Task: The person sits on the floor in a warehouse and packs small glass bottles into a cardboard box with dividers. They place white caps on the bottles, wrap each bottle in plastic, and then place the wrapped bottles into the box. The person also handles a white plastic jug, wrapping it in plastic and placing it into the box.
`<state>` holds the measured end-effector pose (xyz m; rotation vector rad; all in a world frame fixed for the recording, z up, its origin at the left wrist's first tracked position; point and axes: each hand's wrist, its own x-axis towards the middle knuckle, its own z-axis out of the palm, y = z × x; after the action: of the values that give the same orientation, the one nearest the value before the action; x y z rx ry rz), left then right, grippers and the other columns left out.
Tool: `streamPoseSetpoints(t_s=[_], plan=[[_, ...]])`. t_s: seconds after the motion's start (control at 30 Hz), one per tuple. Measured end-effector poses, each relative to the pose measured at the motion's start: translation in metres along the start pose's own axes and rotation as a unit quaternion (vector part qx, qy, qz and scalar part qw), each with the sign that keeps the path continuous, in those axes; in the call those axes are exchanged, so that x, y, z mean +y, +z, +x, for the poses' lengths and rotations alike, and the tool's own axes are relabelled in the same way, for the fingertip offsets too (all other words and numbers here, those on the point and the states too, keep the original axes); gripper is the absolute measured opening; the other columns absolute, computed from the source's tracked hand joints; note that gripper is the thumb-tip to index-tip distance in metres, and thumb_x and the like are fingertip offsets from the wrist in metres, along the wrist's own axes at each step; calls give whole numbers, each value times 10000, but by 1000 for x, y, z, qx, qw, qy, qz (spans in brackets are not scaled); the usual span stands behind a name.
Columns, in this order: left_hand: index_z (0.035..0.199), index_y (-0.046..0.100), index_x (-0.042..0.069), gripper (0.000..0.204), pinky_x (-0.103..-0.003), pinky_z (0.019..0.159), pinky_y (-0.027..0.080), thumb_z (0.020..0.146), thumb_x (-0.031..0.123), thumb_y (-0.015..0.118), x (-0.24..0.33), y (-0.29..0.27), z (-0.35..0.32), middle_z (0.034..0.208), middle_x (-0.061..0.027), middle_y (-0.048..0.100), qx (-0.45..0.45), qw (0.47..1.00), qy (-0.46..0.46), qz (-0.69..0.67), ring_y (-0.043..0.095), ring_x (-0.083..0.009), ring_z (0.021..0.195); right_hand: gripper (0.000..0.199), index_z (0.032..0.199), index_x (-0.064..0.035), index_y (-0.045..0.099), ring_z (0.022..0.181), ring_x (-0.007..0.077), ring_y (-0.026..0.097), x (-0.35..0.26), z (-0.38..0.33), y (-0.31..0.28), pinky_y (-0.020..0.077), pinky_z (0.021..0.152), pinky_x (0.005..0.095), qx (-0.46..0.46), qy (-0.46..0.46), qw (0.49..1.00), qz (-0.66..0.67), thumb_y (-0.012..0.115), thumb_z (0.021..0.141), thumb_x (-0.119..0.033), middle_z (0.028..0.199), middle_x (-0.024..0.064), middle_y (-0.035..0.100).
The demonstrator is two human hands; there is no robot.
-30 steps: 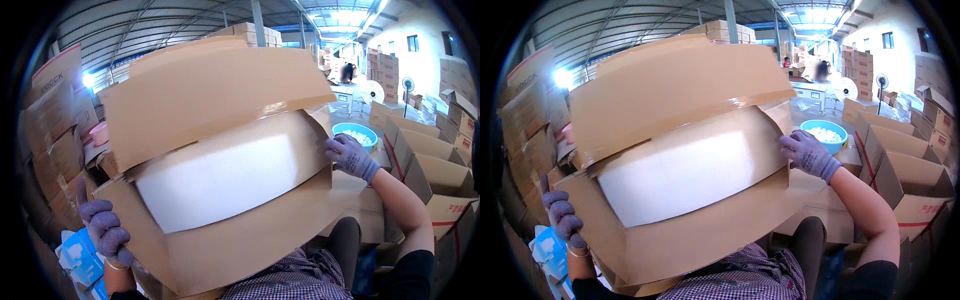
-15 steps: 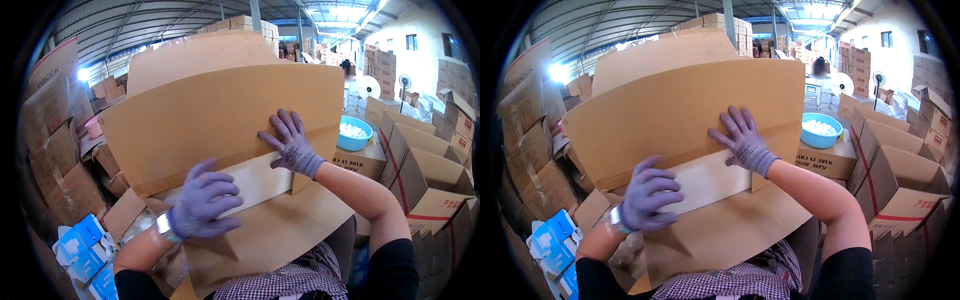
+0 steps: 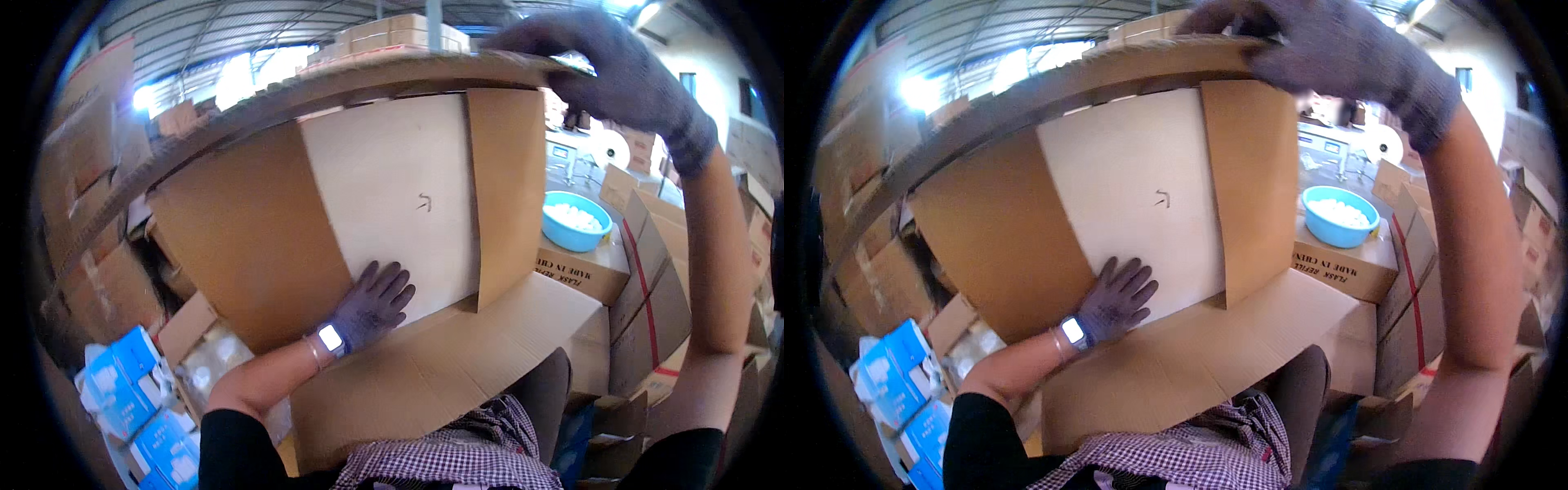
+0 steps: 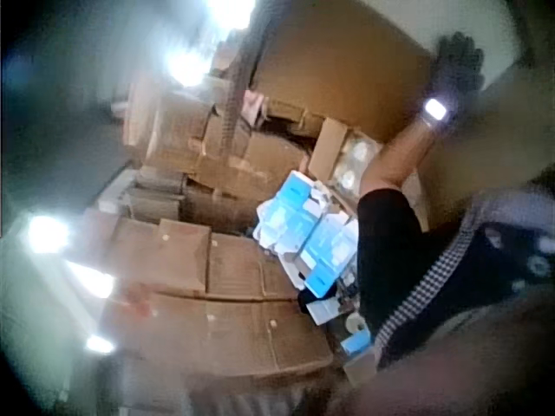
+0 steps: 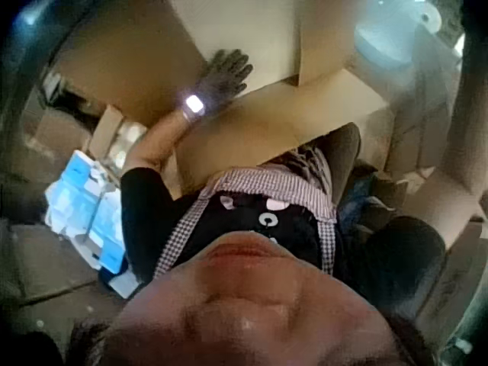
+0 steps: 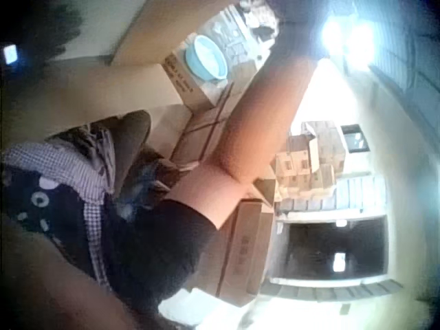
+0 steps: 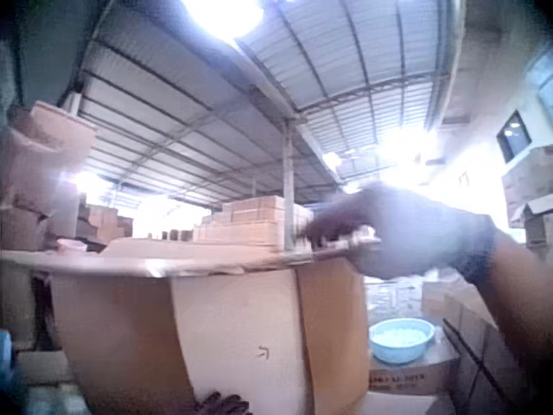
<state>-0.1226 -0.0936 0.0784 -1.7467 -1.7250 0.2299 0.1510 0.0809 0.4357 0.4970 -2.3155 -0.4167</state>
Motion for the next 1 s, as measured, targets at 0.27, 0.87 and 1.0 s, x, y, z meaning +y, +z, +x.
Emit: streamPoseSetpoints(t_s=[0.27, 0.87, 1.0], plan=[[1311, 510, 108, 469, -585, 1107, 232, 954, 411, 528, -67, -137, 14, 1376, -138, 469, -146, 977, -146, 59, 347, -338, 1345, 286, 1135, -201, 629, 1240, 311, 556, -108, -66, 151, 430, 1117, 491, 151, -277, 945, -90, 621, 853, -248, 1261, 83, 585], [571, 462, 117, 197, -713, 1073, 303, 568, 130, 659, -102, -186, -101, 671, -51, 460, 312, 948, 68, -19, 470, -278, 652, 270, 1011, -116, 710, 1302, 264, 481, 19, -180, 167, 260, 1184, 536, -107, 213, 928, -287, 655, 851, -327, 1232, 114, 613], [665, 524, 97, 125, -684, 1146, 246, 582, 44, 600, -48, -222, -148, 724, -65, 483, 314, 945, -86, -12, 534, -282, 763, 263, 968, -113, 707, 1235, 274, 540, 17, -199, 112, 408, 1061, 509, -142, 348, 882, -284, 685, 847, -345, 1175, 137, 609]])
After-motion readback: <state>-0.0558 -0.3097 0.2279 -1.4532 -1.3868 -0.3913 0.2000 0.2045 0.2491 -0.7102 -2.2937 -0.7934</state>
